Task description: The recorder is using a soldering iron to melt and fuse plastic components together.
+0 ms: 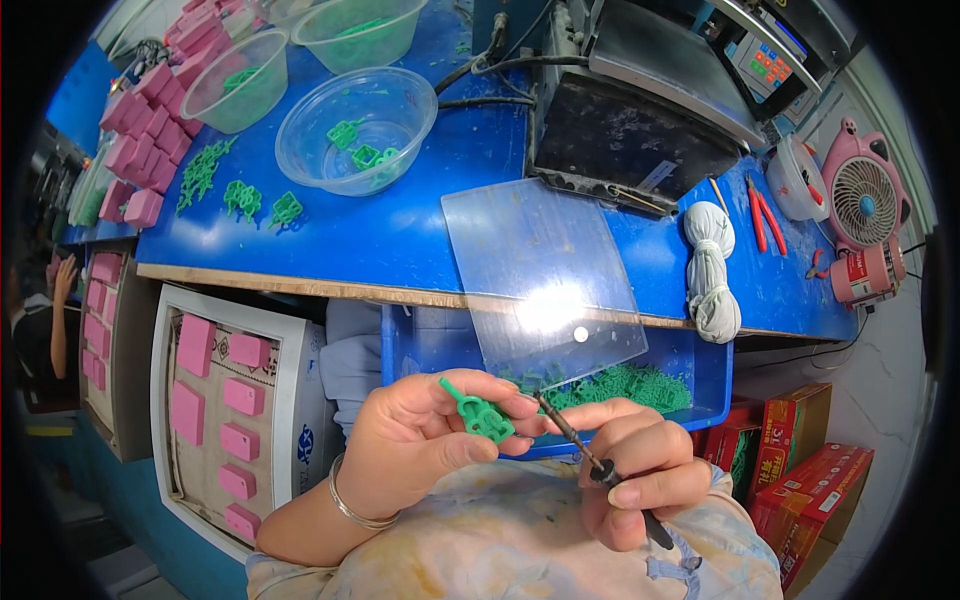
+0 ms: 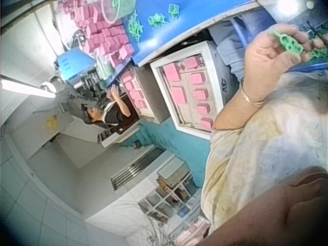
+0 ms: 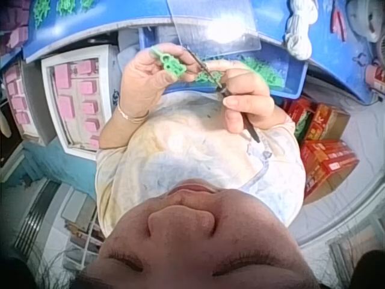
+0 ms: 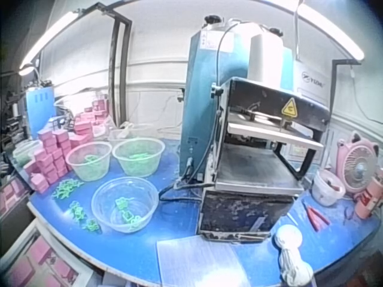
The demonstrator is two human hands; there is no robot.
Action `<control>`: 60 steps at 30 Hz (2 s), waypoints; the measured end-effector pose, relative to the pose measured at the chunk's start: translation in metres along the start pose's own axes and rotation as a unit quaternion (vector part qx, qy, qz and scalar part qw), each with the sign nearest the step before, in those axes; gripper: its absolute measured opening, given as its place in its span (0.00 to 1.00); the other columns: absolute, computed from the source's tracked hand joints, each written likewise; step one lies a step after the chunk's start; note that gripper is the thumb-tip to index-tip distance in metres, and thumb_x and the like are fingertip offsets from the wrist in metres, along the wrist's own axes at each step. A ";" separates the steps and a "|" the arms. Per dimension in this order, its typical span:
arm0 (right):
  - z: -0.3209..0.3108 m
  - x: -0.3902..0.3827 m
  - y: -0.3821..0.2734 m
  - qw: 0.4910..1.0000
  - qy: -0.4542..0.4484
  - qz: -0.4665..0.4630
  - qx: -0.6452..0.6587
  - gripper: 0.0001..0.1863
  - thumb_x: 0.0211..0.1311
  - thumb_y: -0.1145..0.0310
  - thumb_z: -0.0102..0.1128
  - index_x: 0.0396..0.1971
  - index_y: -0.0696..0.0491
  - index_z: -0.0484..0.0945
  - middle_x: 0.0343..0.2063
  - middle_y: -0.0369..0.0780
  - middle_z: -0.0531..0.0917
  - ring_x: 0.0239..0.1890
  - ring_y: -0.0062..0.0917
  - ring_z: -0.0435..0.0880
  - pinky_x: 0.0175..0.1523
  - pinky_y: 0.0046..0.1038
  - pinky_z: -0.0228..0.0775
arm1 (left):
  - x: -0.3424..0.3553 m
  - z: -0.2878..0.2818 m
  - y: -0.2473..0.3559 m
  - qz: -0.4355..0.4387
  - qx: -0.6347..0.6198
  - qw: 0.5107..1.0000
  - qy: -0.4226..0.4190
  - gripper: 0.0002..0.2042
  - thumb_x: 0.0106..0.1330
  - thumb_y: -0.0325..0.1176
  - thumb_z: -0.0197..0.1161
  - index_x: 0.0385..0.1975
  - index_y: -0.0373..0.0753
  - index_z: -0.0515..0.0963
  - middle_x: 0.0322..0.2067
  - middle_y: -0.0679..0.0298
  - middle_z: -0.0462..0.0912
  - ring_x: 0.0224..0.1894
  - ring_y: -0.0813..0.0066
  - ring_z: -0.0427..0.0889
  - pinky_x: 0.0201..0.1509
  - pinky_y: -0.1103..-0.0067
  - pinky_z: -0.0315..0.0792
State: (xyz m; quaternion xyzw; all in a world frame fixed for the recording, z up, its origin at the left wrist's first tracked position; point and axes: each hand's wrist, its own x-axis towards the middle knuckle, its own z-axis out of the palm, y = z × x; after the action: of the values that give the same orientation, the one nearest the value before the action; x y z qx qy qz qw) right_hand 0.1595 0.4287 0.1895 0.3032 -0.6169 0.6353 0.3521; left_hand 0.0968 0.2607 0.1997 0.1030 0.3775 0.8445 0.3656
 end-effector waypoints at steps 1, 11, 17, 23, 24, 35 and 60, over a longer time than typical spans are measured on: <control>-0.002 0.000 -0.001 1.000 0.000 0.000 0.000 0.09 0.49 0.76 0.49 0.33 0.57 0.67 0.23 0.39 0.67 0.14 0.21 0.66 0.45 0.48 0.71 | 0.000 -0.001 0.000 0.001 0.007 1.000 0.003 0.17 0.51 0.29 0.66 0.40 0.33 0.71 0.36 0.50 0.76 0.40 0.60 0.78 0.42 0.69 0.77; -0.008 -0.003 -0.004 0.996 -0.015 0.091 -0.017 0.12 0.45 0.77 0.51 0.34 0.55 0.68 0.24 0.39 0.69 0.17 0.22 0.68 0.45 0.45 0.70 | 0.000 0.000 0.002 0.051 0.040 0.998 -0.009 0.19 0.48 0.28 0.68 0.39 0.29 0.72 0.44 0.49 0.69 0.34 0.55 0.80 0.28 0.77 0.80; -0.009 -0.003 -0.004 0.996 -0.016 0.091 -0.014 0.13 0.45 0.77 0.51 0.35 0.55 0.67 0.24 0.39 0.69 0.18 0.23 0.68 0.44 0.43 0.71 | -0.001 -0.002 0.001 0.059 0.056 0.997 -0.004 0.19 0.48 0.29 0.68 0.38 0.28 0.72 0.42 0.52 0.70 0.32 0.57 0.80 0.26 0.78 0.80; 0.000 -0.002 0.000 0.999 0.008 0.025 0.021 0.11 0.47 0.77 0.51 0.34 0.57 0.67 0.24 0.41 0.70 0.16 0.25 0.70 0.39 0.43 0.74 | 0.001 -0.002 0.000 0.060 0.051 0.997 0.005 0.18 0.51 0.31 0.66 0.40 0.31 0.71 0.39 0.53 0.72 0.32 0.59 0.80 0.27 0.77 0.79; 0.003 -0.003 0.000 0.999 0.031 0.000 0.014 0.10 0.49 0.76 0.51 0.34 0.58 0.67 0.24 0.41 0.70 0.15 0.26 0.71 0.38 0.43 0.74 | 0.000 -0.003 -0.001 0.060 0.051 0.997 0.005 0.18 0.51 0.31 0.66 0.40 0.31 0.71 0.39 0.53 0.72 0.32 0.59 0.80 0.27 0.77 0.79; -0.001 0.003 0.000 0.998 -0.057 -0.010 -0.013 0.08 0.53 0.74 0.50 0.33 0.59 0.67 0.23 0.41 0.70 0.16 0.23 0.72 0.40 0.44 0.75 | -0.005 -0.005 -0.001 0.025 0.029 0.999 0.007 0.20 0.52 0.30 0.64 0.45 0.30 0.69 0.37 0.54 0.75 0.38 0.60 0.79 0.39 0.70 0.78; 0.000 0.002 0.000 0.997 -0.066 0.002 -0.032 0.08 0.51 0.74 0.52 0.32 0.58 0.68 0.22 0.39 0.71 0.17 0.22 0.72 0.38 0.41 0.76 | -0.004 -0.004 -0.002 0.044 0.034 0.998 0.016 0.22 0.50 0.28 0.66 0.46 0.30 0.69 0.37 0.55 0.76 0.36 0.60 0.80 0.37 0.73 0.79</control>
State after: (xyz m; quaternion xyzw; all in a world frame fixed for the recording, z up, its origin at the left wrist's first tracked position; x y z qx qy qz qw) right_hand 0.1587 0.4291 0.1908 0.3319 -0.6596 0.5944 0.3185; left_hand 0.0990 0.2568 0.1958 0.1184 0.4068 0.8479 0.3187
